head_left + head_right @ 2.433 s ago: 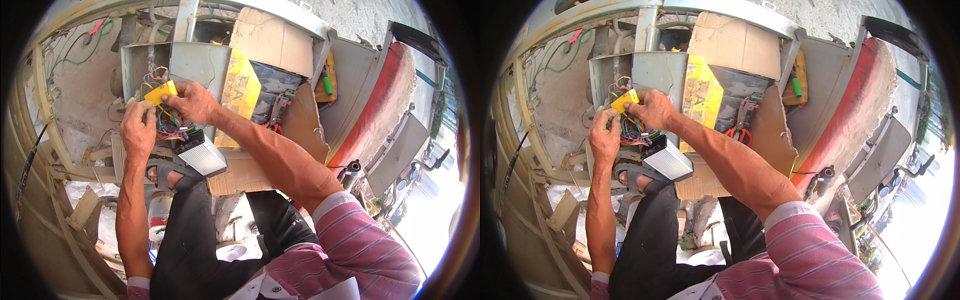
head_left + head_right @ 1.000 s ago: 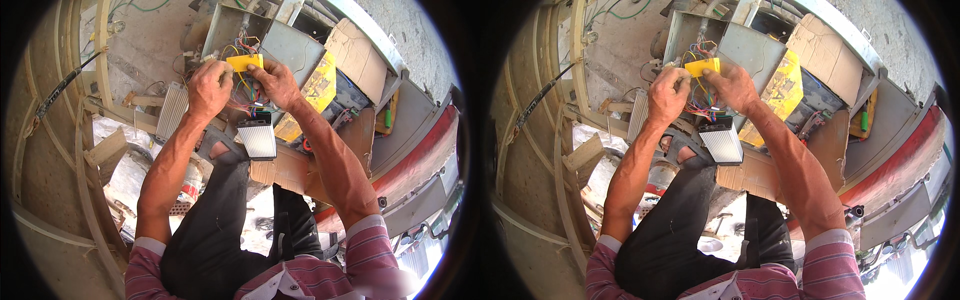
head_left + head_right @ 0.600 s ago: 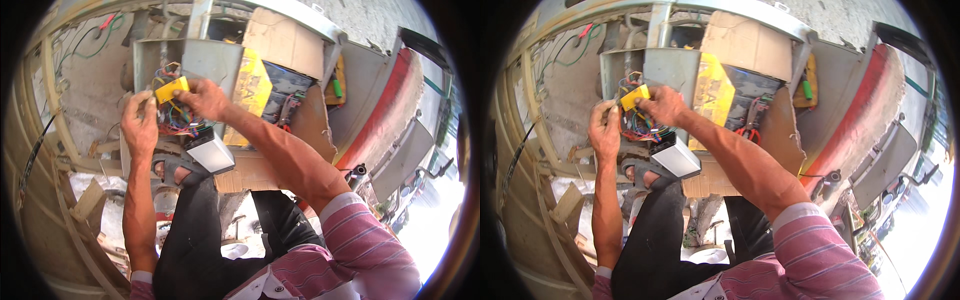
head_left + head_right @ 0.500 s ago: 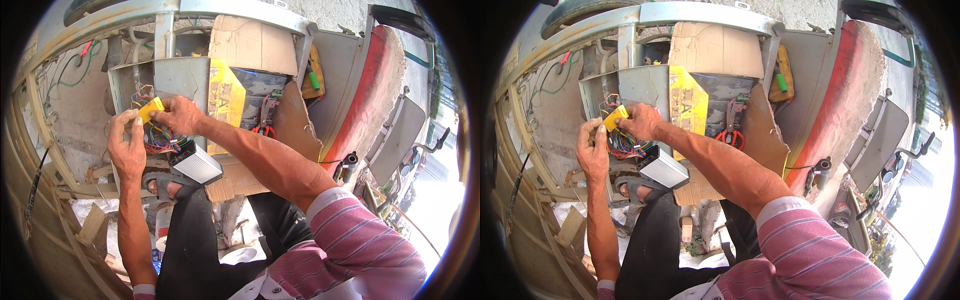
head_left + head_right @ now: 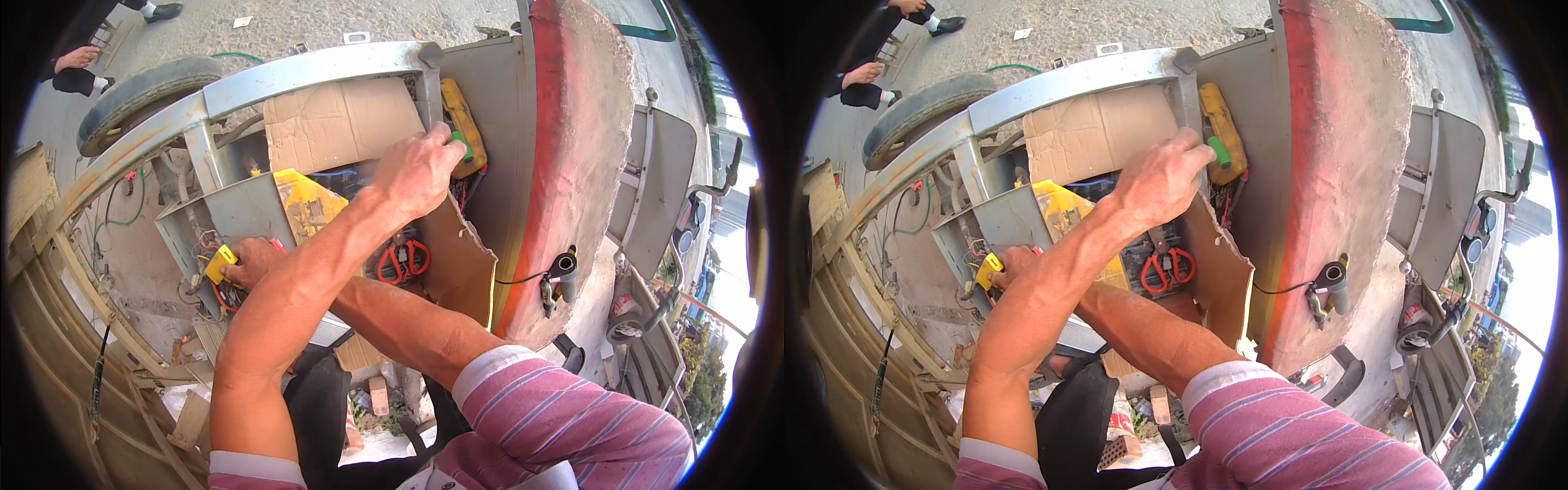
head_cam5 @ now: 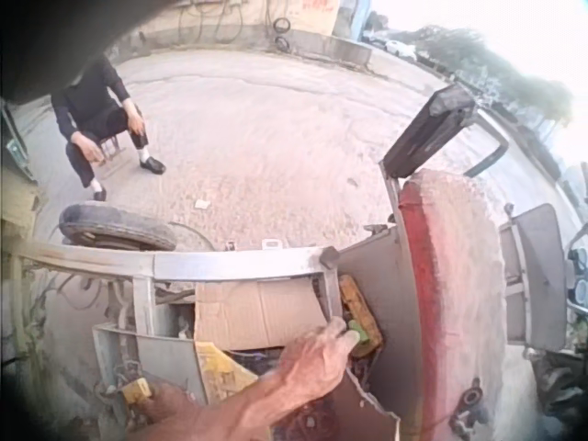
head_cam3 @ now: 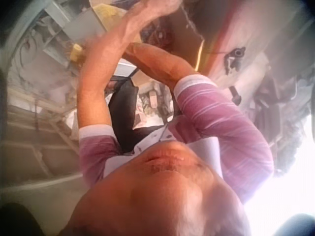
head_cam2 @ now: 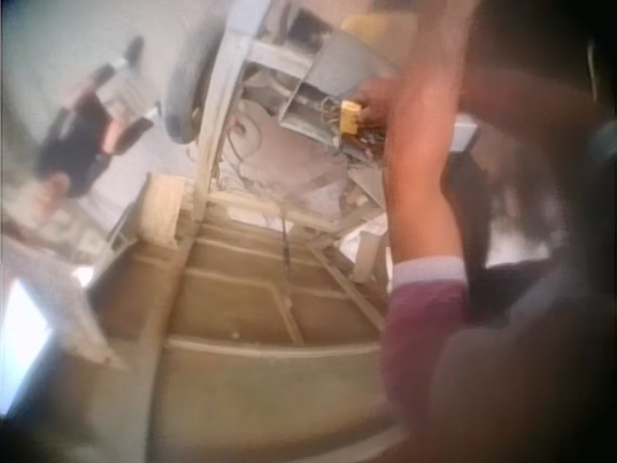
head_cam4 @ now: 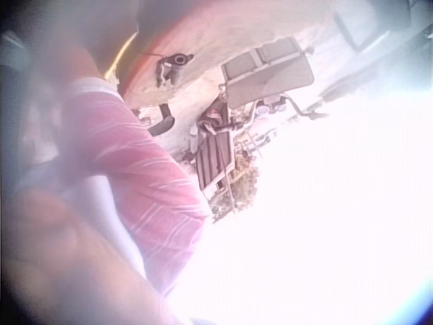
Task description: The person works on an electronic device, using a screwdriver to adjust a yellow component and pliers to strip and connect wires. The hands manipulate multiple colored wires and tools throughout the task.
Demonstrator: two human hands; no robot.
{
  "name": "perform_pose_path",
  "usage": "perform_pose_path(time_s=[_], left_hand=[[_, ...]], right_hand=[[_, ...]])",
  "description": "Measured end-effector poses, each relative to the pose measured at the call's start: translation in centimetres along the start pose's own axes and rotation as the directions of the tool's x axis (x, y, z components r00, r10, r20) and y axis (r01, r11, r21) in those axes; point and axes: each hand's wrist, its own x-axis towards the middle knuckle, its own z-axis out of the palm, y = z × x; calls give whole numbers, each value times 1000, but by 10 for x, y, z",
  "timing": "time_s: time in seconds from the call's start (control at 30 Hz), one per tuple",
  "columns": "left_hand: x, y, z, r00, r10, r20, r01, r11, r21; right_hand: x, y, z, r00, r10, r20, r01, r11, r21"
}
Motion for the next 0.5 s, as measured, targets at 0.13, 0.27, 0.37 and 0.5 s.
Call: perform_pose_path(time_s=[0.13,0.27,0.37,0.5], left_hand=[[27,-12,46,996,93,-6,-92,995,47],[35,-25,58,990,140,-4,-140,988,70],[44,-22,50,959,280,-30,-276,956,99],[30,6,21,902,357,-242,-373,927,-25]], right_hand=[[1,5,-2,1000,-14,6,14,1000,-5],[2,10,4,998,-42,-52,40,999,-37],[3,8,5,996,-32,-83,23,994,-104],[2,9,7,999,-4,-43,2,999,-35]])
